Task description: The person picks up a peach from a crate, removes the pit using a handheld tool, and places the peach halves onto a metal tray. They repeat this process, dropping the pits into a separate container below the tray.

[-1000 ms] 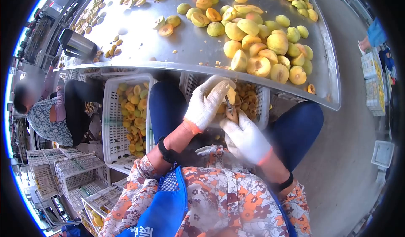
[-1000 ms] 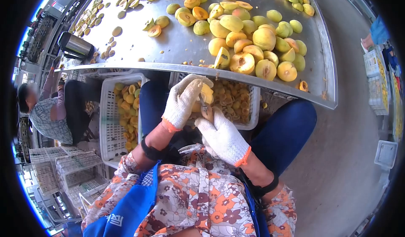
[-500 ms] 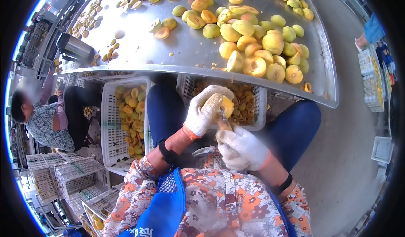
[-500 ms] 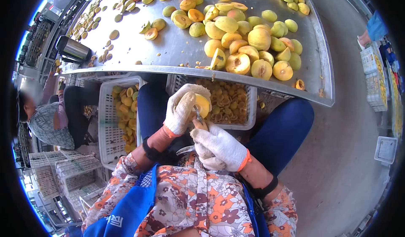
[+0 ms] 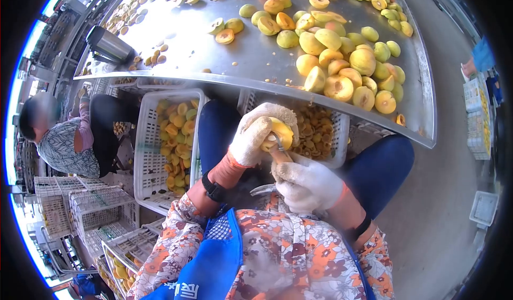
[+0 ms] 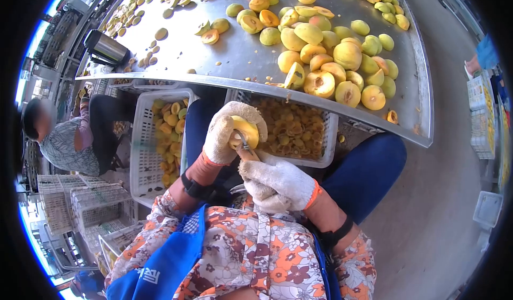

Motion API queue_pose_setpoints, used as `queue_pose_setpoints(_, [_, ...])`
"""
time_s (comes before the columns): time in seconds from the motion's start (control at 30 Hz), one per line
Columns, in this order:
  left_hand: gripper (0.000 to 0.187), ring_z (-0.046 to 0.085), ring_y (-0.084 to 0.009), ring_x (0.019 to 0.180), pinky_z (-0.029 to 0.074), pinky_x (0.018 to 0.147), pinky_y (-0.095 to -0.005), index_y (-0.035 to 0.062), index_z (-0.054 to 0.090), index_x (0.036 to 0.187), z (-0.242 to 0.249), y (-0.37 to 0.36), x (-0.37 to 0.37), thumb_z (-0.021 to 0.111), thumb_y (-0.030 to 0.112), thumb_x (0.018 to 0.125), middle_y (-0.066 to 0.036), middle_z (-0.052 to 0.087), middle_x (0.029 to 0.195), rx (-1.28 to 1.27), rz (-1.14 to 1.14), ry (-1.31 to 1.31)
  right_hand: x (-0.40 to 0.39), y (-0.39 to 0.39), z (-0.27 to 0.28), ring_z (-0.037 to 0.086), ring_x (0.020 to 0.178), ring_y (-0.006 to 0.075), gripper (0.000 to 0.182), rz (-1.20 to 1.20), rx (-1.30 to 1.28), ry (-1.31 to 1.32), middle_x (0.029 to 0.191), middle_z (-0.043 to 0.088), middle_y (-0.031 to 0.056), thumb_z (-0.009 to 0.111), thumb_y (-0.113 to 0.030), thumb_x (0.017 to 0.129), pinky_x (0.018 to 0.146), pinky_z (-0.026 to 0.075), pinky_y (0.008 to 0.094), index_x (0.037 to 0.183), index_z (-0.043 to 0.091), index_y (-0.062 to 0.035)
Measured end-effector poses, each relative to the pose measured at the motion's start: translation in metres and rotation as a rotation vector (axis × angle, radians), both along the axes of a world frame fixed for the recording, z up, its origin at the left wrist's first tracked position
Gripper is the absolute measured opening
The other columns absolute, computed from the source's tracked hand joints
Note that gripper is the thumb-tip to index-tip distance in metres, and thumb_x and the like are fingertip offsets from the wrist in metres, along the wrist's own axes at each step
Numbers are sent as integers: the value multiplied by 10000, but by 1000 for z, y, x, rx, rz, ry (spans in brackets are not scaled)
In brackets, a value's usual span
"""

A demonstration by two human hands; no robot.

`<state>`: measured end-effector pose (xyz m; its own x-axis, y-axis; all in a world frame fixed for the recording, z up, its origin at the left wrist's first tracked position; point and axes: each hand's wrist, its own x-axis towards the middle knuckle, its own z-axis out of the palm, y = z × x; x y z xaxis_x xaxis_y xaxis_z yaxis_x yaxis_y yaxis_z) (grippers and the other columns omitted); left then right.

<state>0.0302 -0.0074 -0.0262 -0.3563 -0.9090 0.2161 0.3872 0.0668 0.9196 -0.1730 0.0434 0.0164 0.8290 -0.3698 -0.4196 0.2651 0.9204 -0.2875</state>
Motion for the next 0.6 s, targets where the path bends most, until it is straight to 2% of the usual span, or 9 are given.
queue_pose_setpoints(0.13, [448, 619, -148, 747, 513, 657, -259, 34, 625, 1152, 16, 22, -5, 489, 451, 1060, -103, 684, 956, 286, 307, 153, 11, 0, -3, 377, 461, 48, 335, 39, -161, 79, 704, 473, -18, 575, -234, 1055, 387, 292, 219, 1341, 465, -100])
queue_pose_setpoints(0.17, [458, 583, -140, 648, 457, 540, -243, 106, 603, 1166, 24, 14, -1, 483, 533, 1050, -128, 681, 883, 523, 569, 223, 9, 3, -2, 370, 456, 49, 344, 50, -236, 65, 701, 471, -19, 575, -228, 1053, 386, 290, 220, 1347, 455, -95])
queue_pose_setpoints(0.23, [391, 536, -103, 561, 386, 453, -201, 123, 631, 1138, 11, 2, 43, 505, 484, 1052, -102, 687, 867, 450, 689, 218, 4, 5, -3, 350, 442, 51, 358, 26, -259, 105, 682, 456, -22, 569, -219, 1050, 386, 278, 218, 1355, 429, -93])
queue_pose_setpoints(0.3, [320, 632, -126, 693, 475, 536, -235, 90, 654, 1152, 15, 5, 91, 557, 374, 1040, -72, 700, 902, 356, 948, -219, -8, 3, -3, 350, 437, 51, 344, -19, -276, 285, 673, 448, -23, 568, -227, 1049, 388, 276, 215, 1336, 436, -92])
queue_pose_setpoints(0.37, [264, 692, -186, 840, 558, 711, -306, 76, 736, 1076, 1, 6, 151, 662, 310, 977, -42, 714, 965, 231, 953, -1027, -22, 5, -11, 370, 431, 57, 322, -55, -286, 408, 667, 458, -18, 574, -241, 1042, 386, 294, 223, 1296, 448, -87])
queue_pose_setpoints(0.4, [220, 693, -258, 896, 549, 820, -370, 63, 748, 1041, 6, 8, 157, 698, 255, 947, -81, 726, 1044, 25, 945, -1657, -26, 6, -13, 378, 429, 60, 319, -57, -278, 428, 668, 465, -16, 579, -245, 1039, 385, 301, 227, 1285, 451, -86])
queue_pose_setpoints(0.47, [228, 683, -317, 926, 538, 850, -417, 64, 743, 1059, 4, 1, 156, 742, 227, 900, -129, 727, 1018, -425, 1047, -1636, -30, 7, -14, 394, 425, 66, 314, -45, -261, 468, 671, 480, -11, 590, -253, 1034, 384, 314, 236, 1263, 458, -84])
queue_pose_setpoints(0.53, [228, 683, -314, 917, 537, 831, -419, 65, 738, 1033, 20, -22, 107, 773, 215, 866, -123, 730, 969, -394, 975, -1223, -28, 5, -14, 416, 424, 76, 299, -42, -298, 473, 680, 497, -2, 597, -263, 1030, 387, 334, 251, 1232, 468, -84])
queue_pose_setpoints(0.6, [243, 681, -319, 870, 538, 799, -403, 64, 724, 1019, 48, -38, 39, 781, 222, 844, -125, 729, 933, -405, 785, -1187, -24, 3, -19, 421, 421, 81, 297, -67, -377, 474, 685, 502, 1, 596, -264, 1031, 388, 340, 255, 1229, 471, -82])
